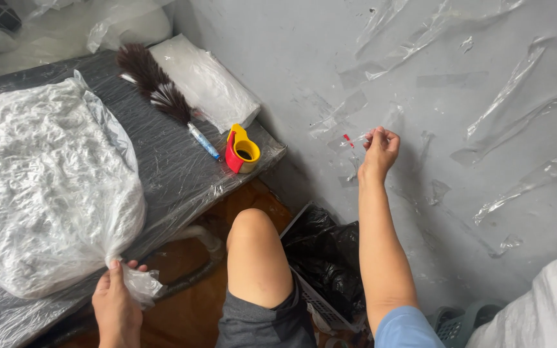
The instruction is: The person places a white item wrapped in bubble wrap onto a table covered with plastic wrap. They smooth the bubble wrap, tie the plastic bag closed, and then use a roll of tape to secure the package.
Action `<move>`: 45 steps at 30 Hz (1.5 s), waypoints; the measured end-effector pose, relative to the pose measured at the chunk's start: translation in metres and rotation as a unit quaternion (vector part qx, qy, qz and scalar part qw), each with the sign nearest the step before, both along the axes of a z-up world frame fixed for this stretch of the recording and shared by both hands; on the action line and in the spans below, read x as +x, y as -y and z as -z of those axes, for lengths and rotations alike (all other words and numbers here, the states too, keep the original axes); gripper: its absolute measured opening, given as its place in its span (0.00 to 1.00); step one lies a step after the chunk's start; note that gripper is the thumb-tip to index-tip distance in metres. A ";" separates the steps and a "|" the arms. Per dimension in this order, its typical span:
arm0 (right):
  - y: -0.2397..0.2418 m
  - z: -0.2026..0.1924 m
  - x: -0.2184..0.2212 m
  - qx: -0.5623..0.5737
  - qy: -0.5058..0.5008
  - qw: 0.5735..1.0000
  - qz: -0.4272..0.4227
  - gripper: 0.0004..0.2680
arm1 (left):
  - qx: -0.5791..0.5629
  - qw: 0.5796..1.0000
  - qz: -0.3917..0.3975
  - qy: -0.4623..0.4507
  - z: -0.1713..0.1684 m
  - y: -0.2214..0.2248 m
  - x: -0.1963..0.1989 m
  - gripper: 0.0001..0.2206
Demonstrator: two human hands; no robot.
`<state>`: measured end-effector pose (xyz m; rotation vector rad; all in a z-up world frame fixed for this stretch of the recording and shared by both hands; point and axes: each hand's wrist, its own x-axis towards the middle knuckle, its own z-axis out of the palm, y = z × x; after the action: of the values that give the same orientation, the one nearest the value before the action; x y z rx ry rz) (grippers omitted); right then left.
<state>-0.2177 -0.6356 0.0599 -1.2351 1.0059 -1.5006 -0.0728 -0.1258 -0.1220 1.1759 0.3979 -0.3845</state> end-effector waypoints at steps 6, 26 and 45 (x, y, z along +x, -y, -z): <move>-0.085 -0.019 0.002 -0.052 -0.001 0.965 -0.258 0.05 | 0.005 1.000 -0.030 0.007 0.048 0.007 0.009 0.17; -0.377 0.119 0.142 0.123 -0.195 0.713 -0.662 0.07 | 0.107 0.992 0.056 0.027 0.059 -0.013 -0.002 0.23; -0.355 0.128 0.145 0.015 -0.370 0.635 -0.678 0.07 | 0.199 0.976 0.076 0.035 0.033 -0.022 0.006 0.26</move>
<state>-0.0723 -0.2801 -0.0685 -1.9173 0.2307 0.2742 -0.0665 -0.1037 -0.1553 1.6144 0.3315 -0.4054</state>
